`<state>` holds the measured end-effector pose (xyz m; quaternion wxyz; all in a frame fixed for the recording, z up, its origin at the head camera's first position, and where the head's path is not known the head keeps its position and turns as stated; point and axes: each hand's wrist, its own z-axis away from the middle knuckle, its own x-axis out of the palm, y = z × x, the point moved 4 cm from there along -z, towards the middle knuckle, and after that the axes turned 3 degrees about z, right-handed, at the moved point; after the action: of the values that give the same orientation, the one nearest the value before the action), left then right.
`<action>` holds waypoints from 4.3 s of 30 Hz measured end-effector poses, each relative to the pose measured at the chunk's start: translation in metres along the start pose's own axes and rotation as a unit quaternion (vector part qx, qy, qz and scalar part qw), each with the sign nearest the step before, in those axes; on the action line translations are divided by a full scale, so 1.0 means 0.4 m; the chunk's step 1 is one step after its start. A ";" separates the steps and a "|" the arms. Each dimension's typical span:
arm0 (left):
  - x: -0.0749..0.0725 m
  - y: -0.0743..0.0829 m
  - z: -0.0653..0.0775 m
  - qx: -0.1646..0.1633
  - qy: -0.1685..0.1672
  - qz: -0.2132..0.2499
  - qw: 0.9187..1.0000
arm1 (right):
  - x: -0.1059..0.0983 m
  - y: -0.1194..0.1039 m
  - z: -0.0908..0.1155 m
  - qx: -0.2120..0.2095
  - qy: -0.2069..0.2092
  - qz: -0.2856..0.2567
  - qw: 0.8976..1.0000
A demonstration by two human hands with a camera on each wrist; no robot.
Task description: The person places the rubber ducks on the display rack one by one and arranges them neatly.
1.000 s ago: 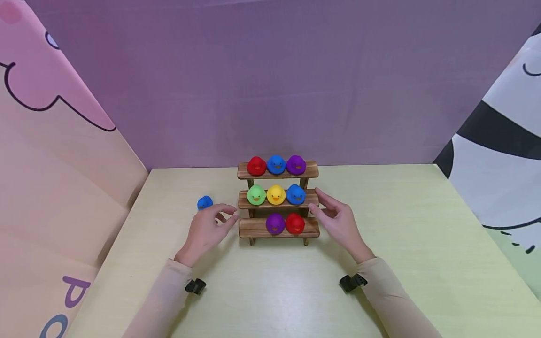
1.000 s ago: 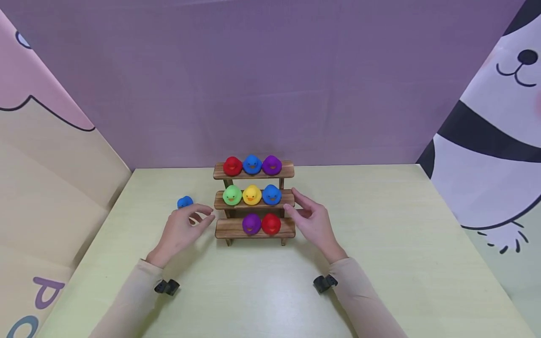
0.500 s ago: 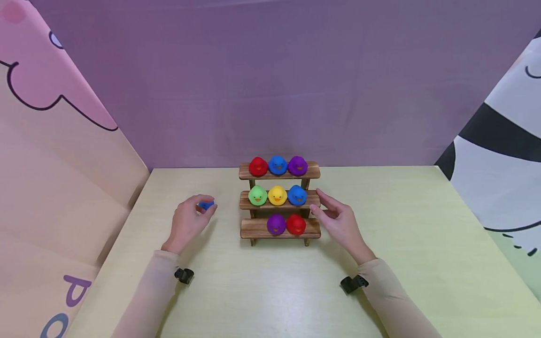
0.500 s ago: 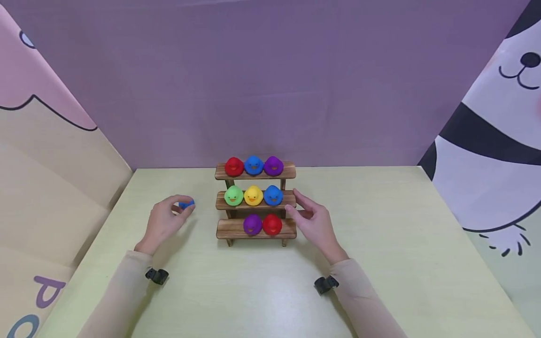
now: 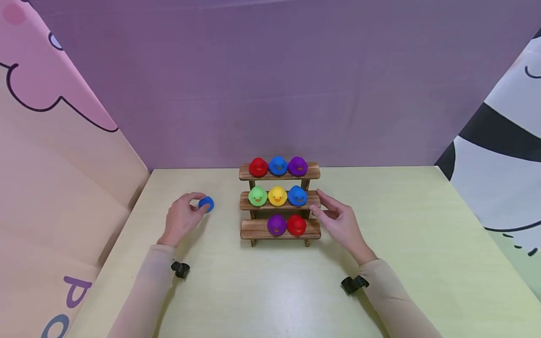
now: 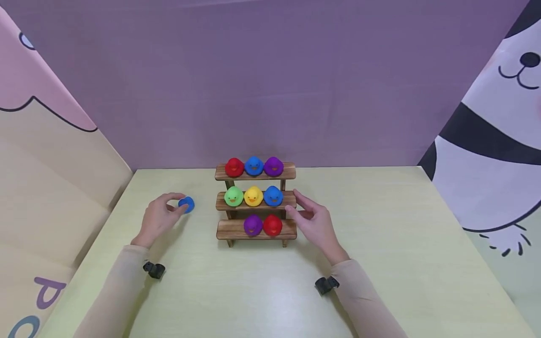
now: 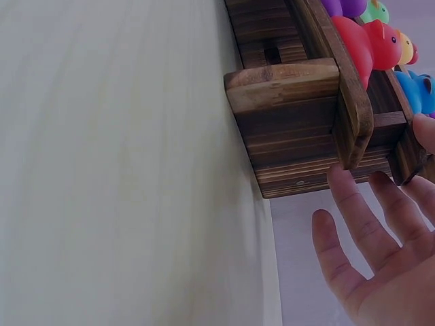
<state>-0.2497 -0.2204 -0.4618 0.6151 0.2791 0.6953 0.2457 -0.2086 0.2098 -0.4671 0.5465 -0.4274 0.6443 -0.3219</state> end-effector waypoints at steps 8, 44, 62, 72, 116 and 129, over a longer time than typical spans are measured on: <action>-0.002 -0.030 -0.009 -0.020 -0.028 -0.020 0.999 | 0.000 0.001 0.003 -0.002 0.002 -0.002 1.000; -0.009 -0.020 0.007 -0.018 -0.024 -0.019 0.999 | 0.008 -0.002 -0.002 -0.001 -0.003 -0.009 1.000; 0.013 0.083 0.077 0.032 -0.035 -0.005 0.999 | 0.000 -0.007 0.001 -0.001 0.001 0.001 1.000; 0.022 0.137 0.111 0.060 -0.045 -0.019 0.997 | 0.001 -0.005 0.000 -0.003 0.002 0.005 1.000; 0.114 0.284 0.163 0.132 -0.069 0.013 0.989 | 0.007 -0.008 -0.004 -0.008 0.001 -0.005 1.000; 0.142 0.290 0.165 0.135 -0.050 0.009 0.990 | 0.006 -0.005 -0.003 -0.008 0.001 -0.005 1.000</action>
<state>-0.1793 -0.0974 -0.4309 0.6038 0.3775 0.6878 0.1410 -0.2096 0.2067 -0.4663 0.5410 -0.4348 0.6450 -0.3197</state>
